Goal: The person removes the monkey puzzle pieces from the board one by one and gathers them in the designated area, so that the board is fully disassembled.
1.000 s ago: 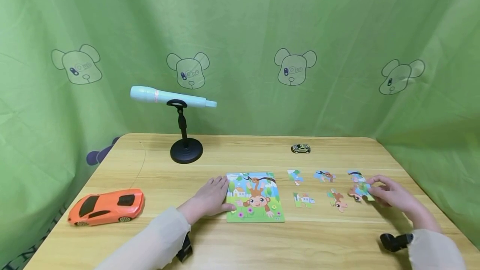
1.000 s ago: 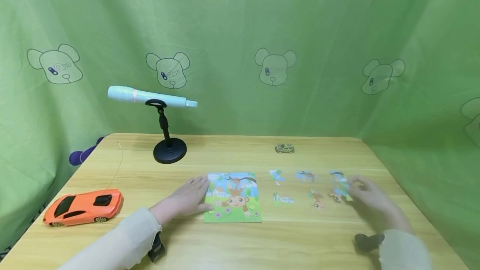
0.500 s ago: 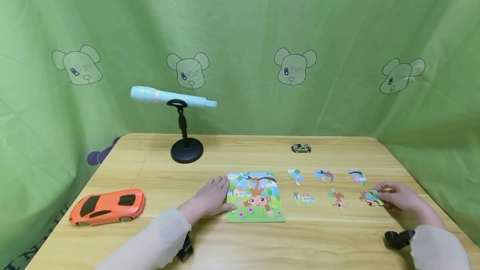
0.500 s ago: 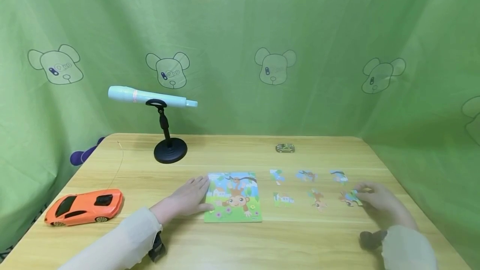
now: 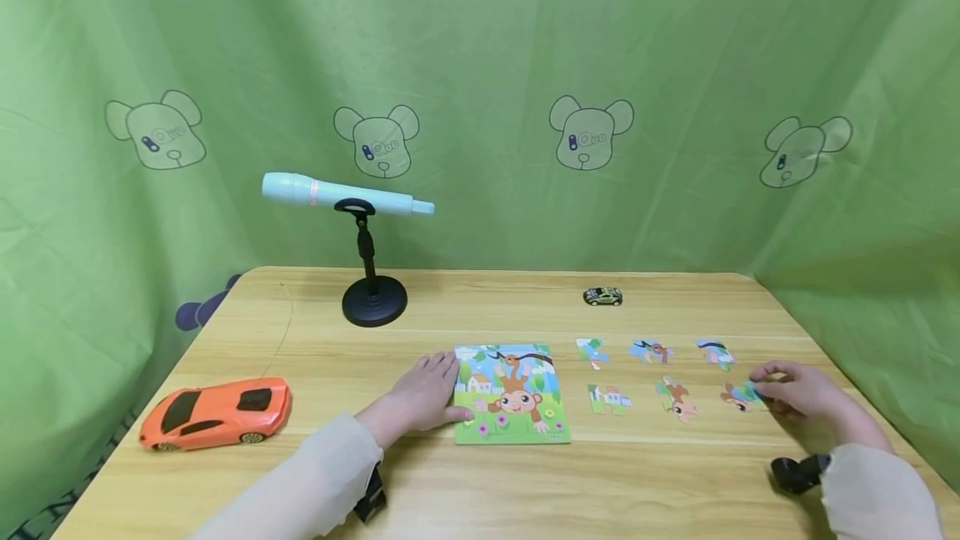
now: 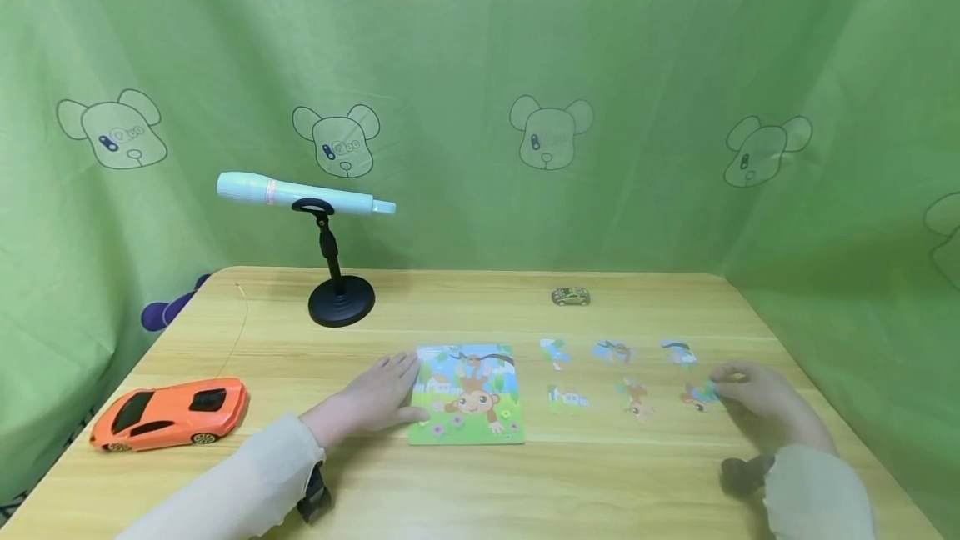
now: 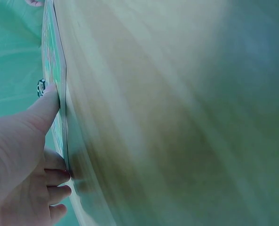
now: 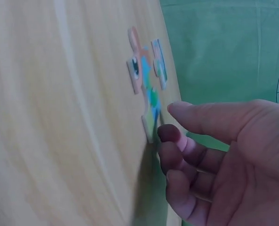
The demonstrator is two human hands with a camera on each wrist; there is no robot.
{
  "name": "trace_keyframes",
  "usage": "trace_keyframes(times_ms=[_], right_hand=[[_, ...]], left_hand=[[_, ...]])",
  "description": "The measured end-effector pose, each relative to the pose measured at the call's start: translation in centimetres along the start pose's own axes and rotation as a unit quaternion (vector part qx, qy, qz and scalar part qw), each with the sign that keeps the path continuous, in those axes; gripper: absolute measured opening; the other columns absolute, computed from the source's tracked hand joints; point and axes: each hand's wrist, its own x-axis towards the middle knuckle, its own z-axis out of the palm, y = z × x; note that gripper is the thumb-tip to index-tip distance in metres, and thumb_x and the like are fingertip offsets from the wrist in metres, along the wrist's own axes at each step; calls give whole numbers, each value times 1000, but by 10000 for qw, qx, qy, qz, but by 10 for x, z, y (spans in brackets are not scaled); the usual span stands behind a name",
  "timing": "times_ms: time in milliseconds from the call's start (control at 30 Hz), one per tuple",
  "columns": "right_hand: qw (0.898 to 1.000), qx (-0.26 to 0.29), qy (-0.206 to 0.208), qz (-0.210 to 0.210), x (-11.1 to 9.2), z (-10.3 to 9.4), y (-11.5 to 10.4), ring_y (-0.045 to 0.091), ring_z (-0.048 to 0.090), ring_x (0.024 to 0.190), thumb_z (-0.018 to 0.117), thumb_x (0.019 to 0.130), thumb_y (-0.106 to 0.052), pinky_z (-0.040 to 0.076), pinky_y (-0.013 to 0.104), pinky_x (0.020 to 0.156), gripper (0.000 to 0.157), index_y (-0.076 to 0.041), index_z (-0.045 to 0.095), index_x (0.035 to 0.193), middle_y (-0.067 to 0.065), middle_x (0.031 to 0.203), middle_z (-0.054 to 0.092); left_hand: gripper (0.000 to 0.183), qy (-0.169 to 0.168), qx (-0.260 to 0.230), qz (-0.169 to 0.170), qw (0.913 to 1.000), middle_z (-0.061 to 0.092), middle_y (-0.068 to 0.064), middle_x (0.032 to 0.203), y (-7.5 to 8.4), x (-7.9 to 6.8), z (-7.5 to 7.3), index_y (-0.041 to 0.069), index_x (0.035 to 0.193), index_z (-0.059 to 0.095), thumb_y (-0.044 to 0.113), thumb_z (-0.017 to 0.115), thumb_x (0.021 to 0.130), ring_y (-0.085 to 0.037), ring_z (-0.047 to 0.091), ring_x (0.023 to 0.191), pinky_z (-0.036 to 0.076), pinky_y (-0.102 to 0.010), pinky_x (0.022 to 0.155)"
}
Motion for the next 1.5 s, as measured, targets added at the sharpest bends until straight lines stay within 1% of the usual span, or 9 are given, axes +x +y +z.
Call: trace_keyframes(times_ms=[133, 300, 467, 700, 967, 1100, 1200, 1333, 1500], right_hand=[[9998, 24, 77, -159, -1, 1, -13, 14, 47, 55, 50, 95, -15, 42, 26, 46, 35, 15, 45, 112, 6, 70, 52], [9986, 16, 268, -465, -1, 13, -44, 16, 47, 59, 50, 96, -26, 45, 30, 51, 44, 11, 45, 120, 8, 74, 50], [9939, 8, 324, -1056, 1, 26, -81, 18, 46, 59, 50, 96, -24, 45, 32, 50, 39, 7, 47, 120, 12, 80, 50], [9853, 9, 227, -1693, 6, 45, -124, 17, 54, 73, 53, 95, -23, 50, 32, 59, 34, 1, 52, 119, 13, 89, 57], [9714, 198, -325, -2345, 13, 83, -174, 16, 52, 67, 56, 93, -13, 48, 29, 53, 23, -1, 56, 112, 7, 84, 57], [9592, -62, -492, -2784, 14, 106, -201, 17, 53, 74, 57, 91, -10, 48, 27, 60, 17, -3, 60, 106, 4, 85, 58], [9518, -229, -660, -2986, 15, 125, -219, 15, 53, 77, 59, 90, -11, 48, 26, 66, 16, -6, 61, 105, 0, 85, 58], [9455, -221, -1089, -3062, 18, 151, -233, 16, 54, 73, 59, 89, -9, 48, 27, 62, 17, -6, 61, 106, -1, 83, 57], [9349, -366, -1551, -3170, 22, 180, -242, 13, 55, 69, 60, 89, -9, 48, 26, 60, 20, -3, 59, 109, -3, 82, 56]], left_hand=[[85, 9, -26, 0, 10000, 25, -17, 147, 0, 0, 0, -3, 142, 29, 60, 45, 87, -29, 23, 134, 18, -40, 109], [84, 11, -91, 14, 10000, 26, -17, 147, -1, -1, 0, -4, 141, 29, 59, 46, 87, -30, 23, 134, 19, -40, 109], [84, 52, -53, 9, 10000, 26, -17, 147, -1, -2, 0, -4, 141, 29, 58, 45, 88, -30, 23, 134, 18, -41, 109], [83, 153, 47, -25, 9999, 28, -18, 146, 2, -4, 0, -4, 140, 31, 58, 46, 87, -30, 25, 133, 20, -41, 109], [82, 168, -19, 26, 9999, 28, -18, 146, 1, -5, 0, -4, 140, 31, 57, 46, 88, -30, 25, 133, 20, -41, 109], [82, 156, -44, 41, 9999, 27, -18, 146, 1, -4, 0, -5, 140, 31, 57, 46, 88, -30, 25, 133, 20, -41, 109], [83, 171, -92, 57, 9998, 27, -19, 146, 1, -5, 0, -5, 140, 31, 57, 46, 88, -31, 25, 133, 20, -41, 108], [84, 237, -157, 107, 9995, 26, -19, 146, -1, -5, 2, -5, 140, 30, 58, 46, 88, -31, 24, 133, 19, -42, 108], [84, 325, -235, 184, 9990, 26, -20, 146, -3, -5, 4, -6, 140, 30, 58, 46, 88, -32, 25, 133, 20, -43, 108]])
